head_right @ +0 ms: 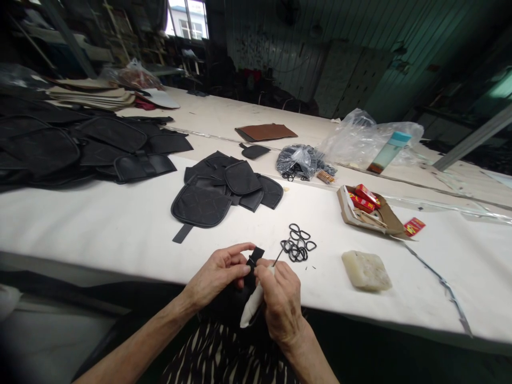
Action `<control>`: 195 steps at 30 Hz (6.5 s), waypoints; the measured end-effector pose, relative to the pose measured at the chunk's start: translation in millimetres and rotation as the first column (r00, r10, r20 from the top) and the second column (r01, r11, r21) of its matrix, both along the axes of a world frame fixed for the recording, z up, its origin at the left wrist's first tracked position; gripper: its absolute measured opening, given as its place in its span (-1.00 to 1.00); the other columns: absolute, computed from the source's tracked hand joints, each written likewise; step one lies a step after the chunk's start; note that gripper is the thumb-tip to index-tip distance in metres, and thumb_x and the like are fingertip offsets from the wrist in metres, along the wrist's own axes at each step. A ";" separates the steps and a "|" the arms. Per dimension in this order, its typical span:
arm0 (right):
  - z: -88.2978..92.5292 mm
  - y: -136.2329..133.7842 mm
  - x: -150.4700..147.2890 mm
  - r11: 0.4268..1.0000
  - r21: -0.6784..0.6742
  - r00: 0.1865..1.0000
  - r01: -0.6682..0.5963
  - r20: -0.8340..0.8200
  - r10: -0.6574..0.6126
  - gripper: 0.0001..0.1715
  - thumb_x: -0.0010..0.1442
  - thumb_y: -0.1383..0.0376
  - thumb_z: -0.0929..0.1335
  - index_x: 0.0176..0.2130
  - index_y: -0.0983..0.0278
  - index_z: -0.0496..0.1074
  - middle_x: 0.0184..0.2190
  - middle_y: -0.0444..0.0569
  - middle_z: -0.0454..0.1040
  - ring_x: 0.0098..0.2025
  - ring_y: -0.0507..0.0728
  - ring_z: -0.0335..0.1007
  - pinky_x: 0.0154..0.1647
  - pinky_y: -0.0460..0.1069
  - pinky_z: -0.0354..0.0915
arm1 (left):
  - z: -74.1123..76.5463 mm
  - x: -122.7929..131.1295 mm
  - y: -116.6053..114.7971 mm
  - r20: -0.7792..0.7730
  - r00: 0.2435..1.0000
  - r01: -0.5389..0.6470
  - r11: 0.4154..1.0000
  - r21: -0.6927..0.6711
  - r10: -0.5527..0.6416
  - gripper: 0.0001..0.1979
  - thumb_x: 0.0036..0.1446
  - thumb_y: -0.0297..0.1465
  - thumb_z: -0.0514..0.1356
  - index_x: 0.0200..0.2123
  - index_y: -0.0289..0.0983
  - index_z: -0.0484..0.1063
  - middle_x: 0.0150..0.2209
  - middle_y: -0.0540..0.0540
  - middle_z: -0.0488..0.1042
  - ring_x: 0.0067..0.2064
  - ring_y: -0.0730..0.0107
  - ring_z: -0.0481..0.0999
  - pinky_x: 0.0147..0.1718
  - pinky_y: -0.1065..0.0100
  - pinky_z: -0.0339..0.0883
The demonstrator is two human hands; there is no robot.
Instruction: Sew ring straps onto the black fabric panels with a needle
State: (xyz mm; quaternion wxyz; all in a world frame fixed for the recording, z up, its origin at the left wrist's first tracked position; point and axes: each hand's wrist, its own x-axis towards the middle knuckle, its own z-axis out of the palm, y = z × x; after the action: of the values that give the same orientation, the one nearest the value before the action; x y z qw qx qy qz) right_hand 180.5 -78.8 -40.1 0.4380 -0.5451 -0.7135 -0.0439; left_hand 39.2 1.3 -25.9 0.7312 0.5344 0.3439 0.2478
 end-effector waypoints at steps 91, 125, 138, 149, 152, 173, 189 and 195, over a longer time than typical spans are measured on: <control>5.5 -36.6 -33.9 0.865 -0.419 0.845 0.278 -0.323 -0.427 -0.93 0.20 0.26 0.31 -0.33 0.21 0.32 -0.57 -0.22 0.36 -0.58 -0.04 0.27 -0.58 -0.17 0.22 | -24.1 7.7 -65.5 0.085 0.950 -0.272 0.932 -0.238 0.299 -0.69 0.12 -0.18 0.15 -0.46 -0.32 0.42 -0.45 -0.02 0.38 -0.34 0.39 0.36 -0.30 0.39 0.27; 9.9 -35.9 -28.9 0.762 -0.642 0.688 0.084 -0.516 -0.510 -0.86 0.17 0.19 0.30 -0.31 0.22 0.31 -0.43 -0.15 0.39 -0.49 0.01 0.26 -0.49 -0.11 0.20 | -14.1 7.1 -68.3 -0.130 0.957 -0.257 0.966 0.033 0.259 -0.70 0.19 -0.22 0.08 -0.49 -0.29 0.30 -0.52 0.06 0.20 -0.44 0.49 0.14 -0.47 0.49 0.10; 11.1 -35.1 -34.9 0.764 -0.641 0.635 0.080 -0.558 -0.534 -0.87 0.14 0.22 0.31 -0.33 0.23 0.28 -0.46 -0.15 0.36 -0.49 0.02 0.23 -0.48 -0.10 0.20 | -4.7 6.0 -67.4 -0.211 0.948 -0.244 0.970 0.004 0.240 -0.65 0.10 -0.16 0.14 -0.56 -0.31 0.36 -0.56 0.02 0.26 -0.48 0.47 0.18 -0.52 0.45 0.09; 14.7 -39.5 -32.8 0.763 -0.645 0.647 0.038 -0.566 -0.510 -0.89 0.13 0.26 0.31 -0.35 0.23 0.24 -0.40 -0.12 0.42 -0.45 0.02 0.29 -0.45 -0.09 0.22 | -5.8 -2.9 -68.1 -0.087 0.974 -0.221 0.959 -0.176 0.209 -0.74 -0.03 -0.21 0.28 -0.47 -0.33 0.50 -0.52 -0.03 0.45 -0.45 0.40 0.35 -0.50 0.45 0.15; 13.8 -39.7 -33.3 0.764 -0.644 0.653 0.046 -0.559 -0.511 -0.90 0.12 0.26 0.30 -0.36 0.23 0.25 -0.43 -0.13 0.42 -0.47 0.02 0.29 -0.48 -0.10 0.21 | -10.3 -3.8 -68.2 -0.086 0.972 -0.234 0.950 -0.205 0.221 -0.73 -0.04 -0.20 0.29 -0.45 -0.33 0.52 -0.48 -0.05 0.49 -0.44 0.38 0.38 -0.49 0.44 0.17; 8.3 -46.8 -35.3 0.751 -0.655 0.628 0.086 -0.549 -0.551 -0.88 0.17 0.21 0.30 -0.34 0.22 0.30 -0.42 -0.12 0.45 -0.44 0.04 0.34 -0.44 -0.08 0.23 | -16.8 7.1 -61.6 -0.020 0.959 -0.271 0.898 -0.347 0.281 -0.78 -0.02 -0.30 0.30 -0.54 -0.36 0.48 -0.56 -0.01 0.41 -0.48 0.49 0.35 -0.43 0.44 0.25; 12.8 -85.4 -1.4 0.917 -0.397 0.615 0.048 -0.712 -0.340 -0.78 0.09 0.12 0.42 -0.33 0.18 0.39 -0.41 -0.10 0.50 -0.50 0.00 0.30 -0.51 -0.14 0.24 | -10.9 12.5 -59.1 -0.076 0.938 -0.337 0.836 -0.433 0.339 -0.84 -0.08 -0.38 0.32 -0.53 -0.38 0.48 -0.54 -0.11 0.54 -0.47 0.36 0.51 -0.35 0.34 0.43; 13.7 -99.2 10.7 0.918 -0.386 0.478 0.088 -0.792 -0.379 -0.68 0.06 0.02 0.41 -0.31 0.19 0.38 -0.43 -0.07 0.51 -0.54 0.03 0.30 -0.54 -0.10 0.25 | -12.5 13.3 -59.2 -0.103 0.937 -0.345 0.838 -0.424 0.334 -0.85 -0.08 -0.38 0.32 -0.54 -0.36 0.48 -0.54 -0.09 0.54 -0.46 0.36 0.52 -0.35 0.35 0.44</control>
State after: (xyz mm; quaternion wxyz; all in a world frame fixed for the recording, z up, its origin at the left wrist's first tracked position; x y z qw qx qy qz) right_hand 191.2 -178.0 -26.4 0.6352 -0.6465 -0.3200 0.2760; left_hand 52.5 -57.9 -38.4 0.7721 0.2911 0.4887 0.2834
